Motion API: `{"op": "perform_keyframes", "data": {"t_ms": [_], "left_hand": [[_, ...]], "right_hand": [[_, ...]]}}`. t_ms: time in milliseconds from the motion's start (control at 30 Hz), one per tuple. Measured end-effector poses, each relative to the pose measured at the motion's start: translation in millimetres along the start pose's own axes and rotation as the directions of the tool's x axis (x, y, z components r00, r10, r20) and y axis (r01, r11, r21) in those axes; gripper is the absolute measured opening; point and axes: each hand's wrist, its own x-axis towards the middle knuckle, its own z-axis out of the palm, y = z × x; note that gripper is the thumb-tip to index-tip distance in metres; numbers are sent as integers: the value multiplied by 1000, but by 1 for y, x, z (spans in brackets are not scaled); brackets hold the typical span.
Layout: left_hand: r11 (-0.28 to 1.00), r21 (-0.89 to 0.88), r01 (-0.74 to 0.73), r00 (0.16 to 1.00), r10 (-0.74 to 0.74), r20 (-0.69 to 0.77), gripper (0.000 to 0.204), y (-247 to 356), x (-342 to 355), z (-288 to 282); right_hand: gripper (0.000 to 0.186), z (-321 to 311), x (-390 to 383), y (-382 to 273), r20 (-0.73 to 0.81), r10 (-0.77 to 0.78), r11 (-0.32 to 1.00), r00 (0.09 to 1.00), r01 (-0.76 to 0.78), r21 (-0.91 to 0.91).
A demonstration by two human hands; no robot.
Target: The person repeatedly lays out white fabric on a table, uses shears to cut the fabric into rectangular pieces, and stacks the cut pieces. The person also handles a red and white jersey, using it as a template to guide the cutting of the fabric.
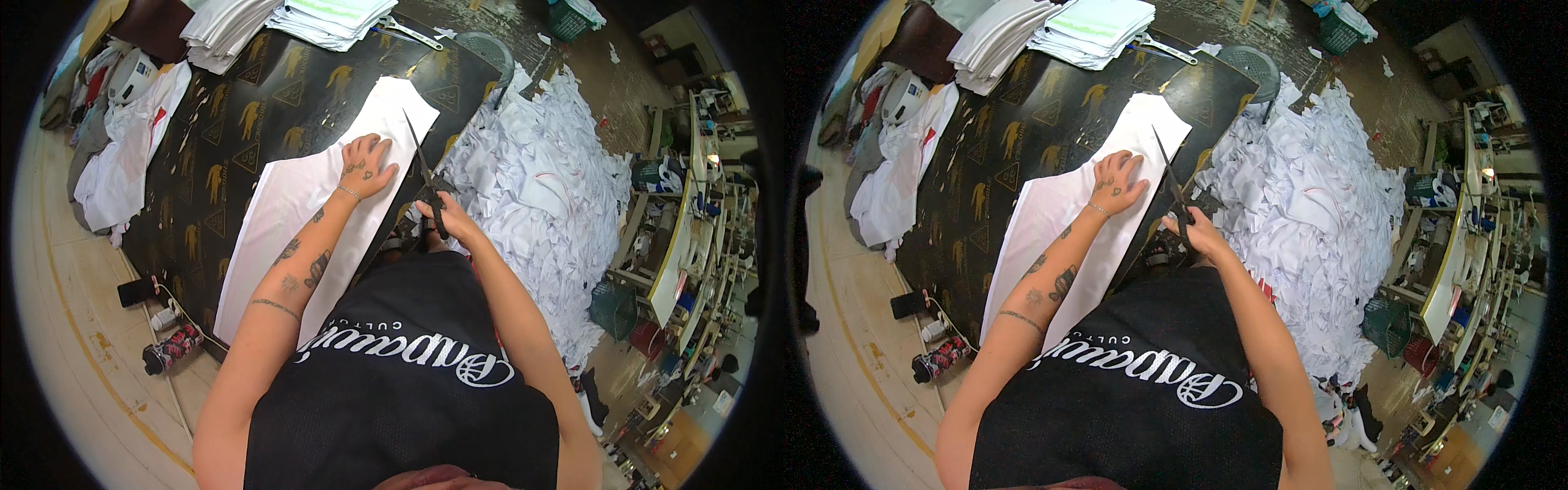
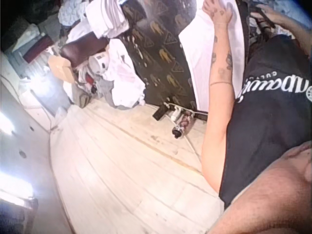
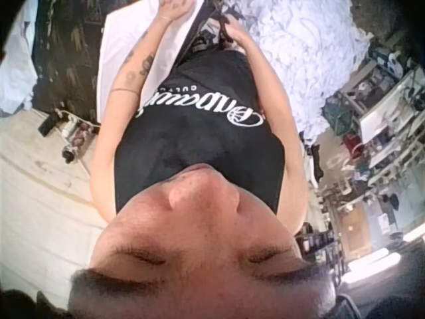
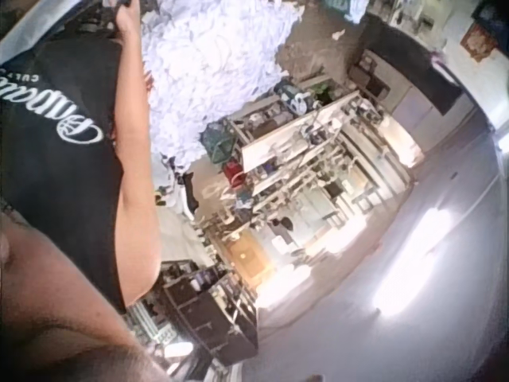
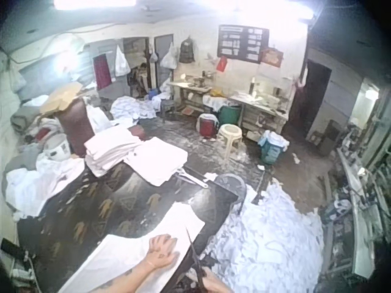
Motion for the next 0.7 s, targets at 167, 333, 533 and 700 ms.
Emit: {"op": "perform_keyframes", "data": {"t_ms": [167, 333, 533, 700], "left_hand": [[994, 9, -108, 993, 108, -50, 73, -11, -6, 4], [997, -20, -77, 996, 76, -51, 80, -12, -9, 3], [999, -31, -32, 999, 31, -20, 85, -10, -7, -2], [997, -66, -40, 996, 35, -77, 84, -11, -10, -2]], "right_hand": [[73, 19, -7, -19, -135, 85, 990, 987, -98, -98], [72, 34, 5, -35, -184, 67, 995, 981, -79, -57], [65, 53, 47, -49, -238, 113, 969, 965, -160, -191], [59, 57, 71, -62, -238, -1, 1000, 971, 1, 1]]}}
